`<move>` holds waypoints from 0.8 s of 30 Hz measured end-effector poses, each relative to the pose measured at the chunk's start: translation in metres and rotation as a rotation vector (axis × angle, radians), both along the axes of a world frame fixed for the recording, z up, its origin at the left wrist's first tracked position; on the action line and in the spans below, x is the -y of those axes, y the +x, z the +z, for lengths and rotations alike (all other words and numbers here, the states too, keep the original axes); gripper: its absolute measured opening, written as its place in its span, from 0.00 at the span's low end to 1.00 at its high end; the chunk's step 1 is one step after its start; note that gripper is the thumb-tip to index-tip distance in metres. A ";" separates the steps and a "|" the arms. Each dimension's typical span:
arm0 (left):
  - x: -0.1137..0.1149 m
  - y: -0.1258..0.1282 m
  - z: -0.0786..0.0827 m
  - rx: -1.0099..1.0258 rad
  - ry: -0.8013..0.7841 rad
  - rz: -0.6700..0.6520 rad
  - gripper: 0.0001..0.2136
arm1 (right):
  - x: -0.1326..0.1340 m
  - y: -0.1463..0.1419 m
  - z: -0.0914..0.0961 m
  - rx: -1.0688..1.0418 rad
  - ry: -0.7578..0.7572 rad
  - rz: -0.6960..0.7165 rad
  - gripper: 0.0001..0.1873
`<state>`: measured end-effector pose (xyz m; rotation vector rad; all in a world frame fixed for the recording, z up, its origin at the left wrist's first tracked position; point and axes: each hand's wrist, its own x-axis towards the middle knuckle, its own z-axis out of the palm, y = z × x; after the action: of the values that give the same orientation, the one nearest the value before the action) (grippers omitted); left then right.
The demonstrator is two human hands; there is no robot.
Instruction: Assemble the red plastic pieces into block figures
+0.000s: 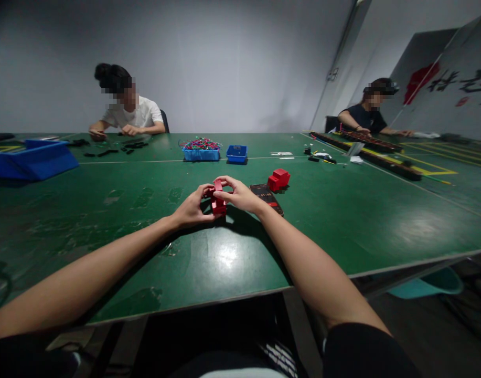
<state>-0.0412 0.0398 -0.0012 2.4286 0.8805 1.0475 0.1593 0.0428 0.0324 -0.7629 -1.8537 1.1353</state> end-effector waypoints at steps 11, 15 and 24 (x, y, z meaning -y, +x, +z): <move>0.001 0.000 0.000 -0.007 0.005 -0.004 0.36 | -0.002 0.003 0.000 -0.023 -0.054 0.024 0.25; 0.001 0.001 -0.001 0.006 0.000 0.001 0.37 | -0.001 0.006 0.003 -0.006 -0.050 0.026 0.26; 0.002 0.000 0.001 -0.022 0.006 0.000 0.37 | 0.000 0.012 0.008 0.041 -0.057 0.069 0.26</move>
<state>-0.0409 0.0382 -0.0005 2.4503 0.8851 1.0263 0.1712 0.0427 0.0408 -0.7646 -1.9017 1.2289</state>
